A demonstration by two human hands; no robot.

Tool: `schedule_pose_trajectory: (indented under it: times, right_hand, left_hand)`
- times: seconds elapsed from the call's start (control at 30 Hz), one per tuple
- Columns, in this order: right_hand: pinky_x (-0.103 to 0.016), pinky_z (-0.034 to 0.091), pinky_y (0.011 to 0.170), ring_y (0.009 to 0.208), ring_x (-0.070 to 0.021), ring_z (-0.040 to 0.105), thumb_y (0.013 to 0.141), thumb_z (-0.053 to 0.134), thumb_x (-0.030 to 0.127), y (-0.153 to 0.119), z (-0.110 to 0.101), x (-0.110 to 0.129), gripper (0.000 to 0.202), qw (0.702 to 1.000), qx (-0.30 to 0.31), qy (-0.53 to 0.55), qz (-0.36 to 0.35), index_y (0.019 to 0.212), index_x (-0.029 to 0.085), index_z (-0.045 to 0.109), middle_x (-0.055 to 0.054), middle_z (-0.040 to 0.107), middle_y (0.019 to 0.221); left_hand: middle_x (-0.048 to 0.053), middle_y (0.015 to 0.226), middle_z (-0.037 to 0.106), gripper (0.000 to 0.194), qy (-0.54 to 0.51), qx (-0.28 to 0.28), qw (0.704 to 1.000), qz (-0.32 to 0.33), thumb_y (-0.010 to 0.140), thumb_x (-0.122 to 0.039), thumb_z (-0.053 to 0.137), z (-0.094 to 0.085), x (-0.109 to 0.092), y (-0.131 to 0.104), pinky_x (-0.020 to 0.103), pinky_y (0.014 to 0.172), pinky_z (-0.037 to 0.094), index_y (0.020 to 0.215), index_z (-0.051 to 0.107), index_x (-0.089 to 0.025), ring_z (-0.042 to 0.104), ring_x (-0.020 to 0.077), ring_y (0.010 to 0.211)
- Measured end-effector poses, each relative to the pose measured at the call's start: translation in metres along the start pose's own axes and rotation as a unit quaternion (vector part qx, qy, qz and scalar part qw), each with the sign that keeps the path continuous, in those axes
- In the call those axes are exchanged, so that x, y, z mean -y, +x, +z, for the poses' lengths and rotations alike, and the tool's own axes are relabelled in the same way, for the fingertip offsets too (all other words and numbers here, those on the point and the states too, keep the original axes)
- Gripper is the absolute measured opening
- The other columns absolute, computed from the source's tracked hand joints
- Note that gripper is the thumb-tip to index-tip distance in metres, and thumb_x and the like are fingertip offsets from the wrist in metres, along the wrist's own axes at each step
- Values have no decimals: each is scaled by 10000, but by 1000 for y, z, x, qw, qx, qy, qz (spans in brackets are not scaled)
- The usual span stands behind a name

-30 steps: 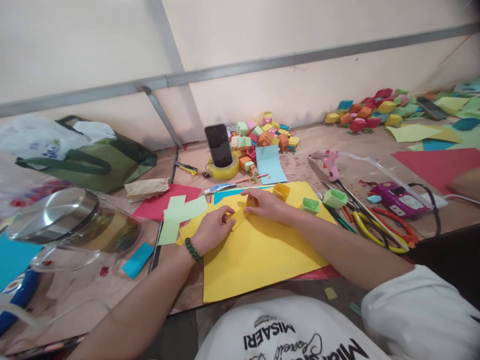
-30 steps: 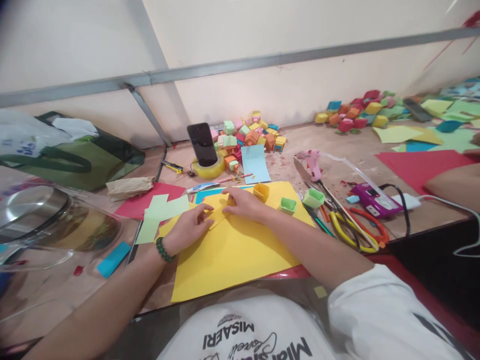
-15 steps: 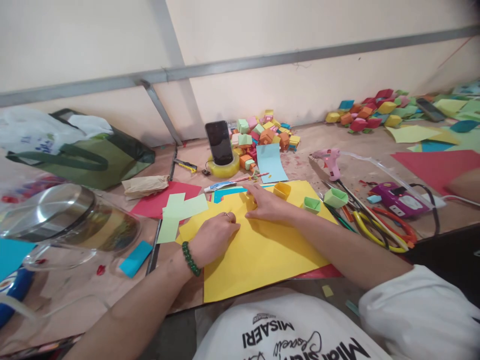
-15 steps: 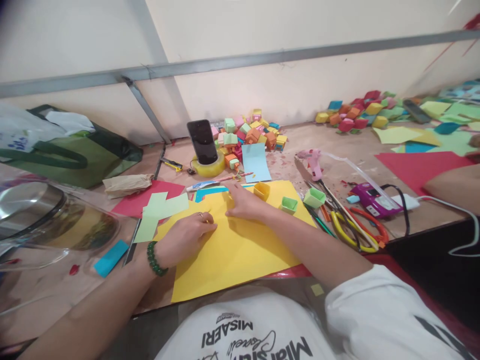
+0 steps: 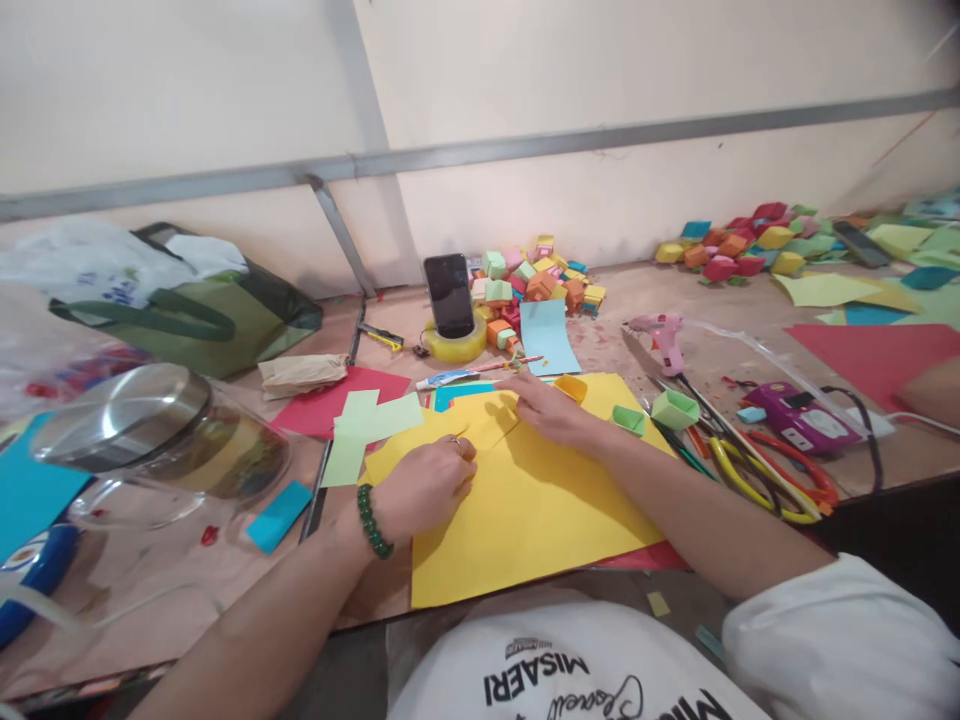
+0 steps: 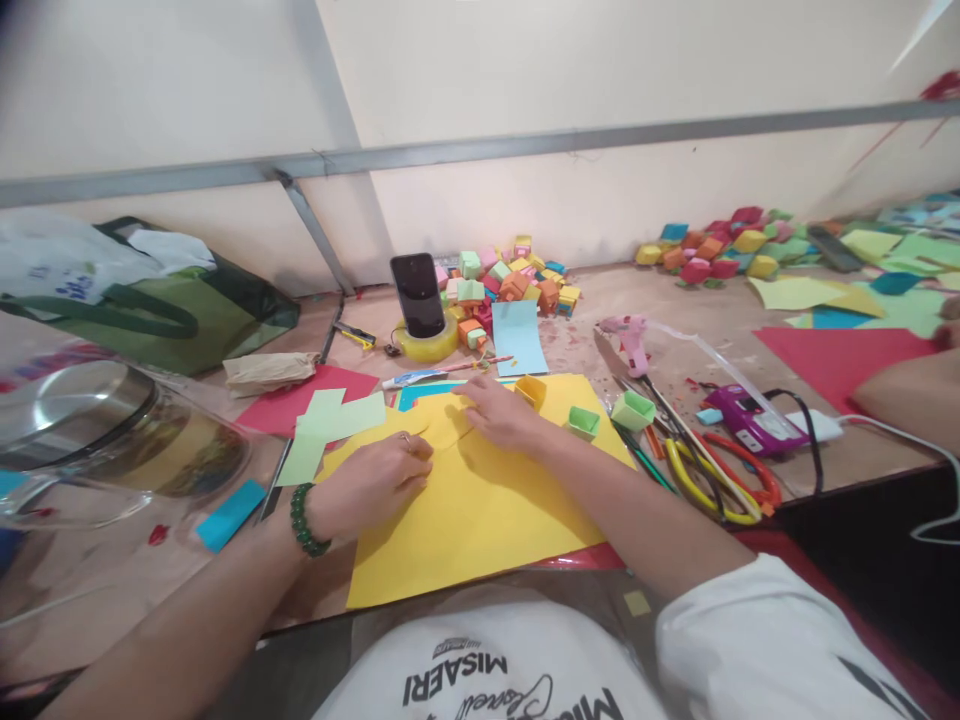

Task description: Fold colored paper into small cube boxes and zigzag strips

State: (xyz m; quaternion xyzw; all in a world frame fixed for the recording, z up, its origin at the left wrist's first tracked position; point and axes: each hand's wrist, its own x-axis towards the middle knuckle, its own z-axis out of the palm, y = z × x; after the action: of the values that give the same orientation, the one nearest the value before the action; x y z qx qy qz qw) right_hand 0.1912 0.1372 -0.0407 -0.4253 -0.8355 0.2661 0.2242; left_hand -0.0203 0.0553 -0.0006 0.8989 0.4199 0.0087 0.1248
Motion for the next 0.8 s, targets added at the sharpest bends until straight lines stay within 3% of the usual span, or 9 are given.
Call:
schedule_pose_trajectory:
  times: [0.1,0.23,0.37,0.5,0.67,0.8]
  right_hand:
    - [-377,476,875,1046,-244,548,799,634,228,-3,0,10,287,997,18,-61,-38,1084,192,648,-101,576,1130]
    - [-363,474,843,968,-230,543,780,643,134,-2,0,13,120,992,31,-99,-75,885,159,697,-93,619,981]
    - [-333,462,799,958,-220,526,767,585,43,-3,-3,11,172,987,26,-114,-111,787,179,690,-81,622,954]
    - [-303,456,760,916,-201,551,678,526,-31,-10,-9,10,274,977,57,-129,-158,804,169,665,-80,625,956]
    - [-294,461,745,884,-197,581,708,610,125,-17,-20,14,159,977,101,-112,-150,857,161,651,-88,635,959]
    - [-297,457,711,827,-201,592,739,624,164,-16,-22,19,124,977,97,-128,-140,857,163,661,-75,663,868]
  left_hand:
    - [77,992,617,71,-14,-75,995,-63,805,-182,544,5,4,8,333,811,481,788,612,-173,586,218,935]
    - [70,989,596,255,-40,-96,986,-131,764,-250,627,12,7,16,350,763,480,992,552,-165,580,224,893]
    - [38,886,606,155,-46,-67,990,-115,807,-255,591,14,4,18,321,719,451,937,553,-179,576,200,816]
    - [31,833,587,234,-45,-44,994,-91,785,-389,642,9,0,17,296,671,425,885,582,-186,561,190,768]
    - [32,819,582,345,-59,-42,994,-85,747,-500,664,8,2,17,293,647,418,847,581,-180,553,190,745]
    - [49,861,588,315,-91,-86,987,-106,851,-459,536,14,5,18,309,682,450,969,575,-169,573,193,768]
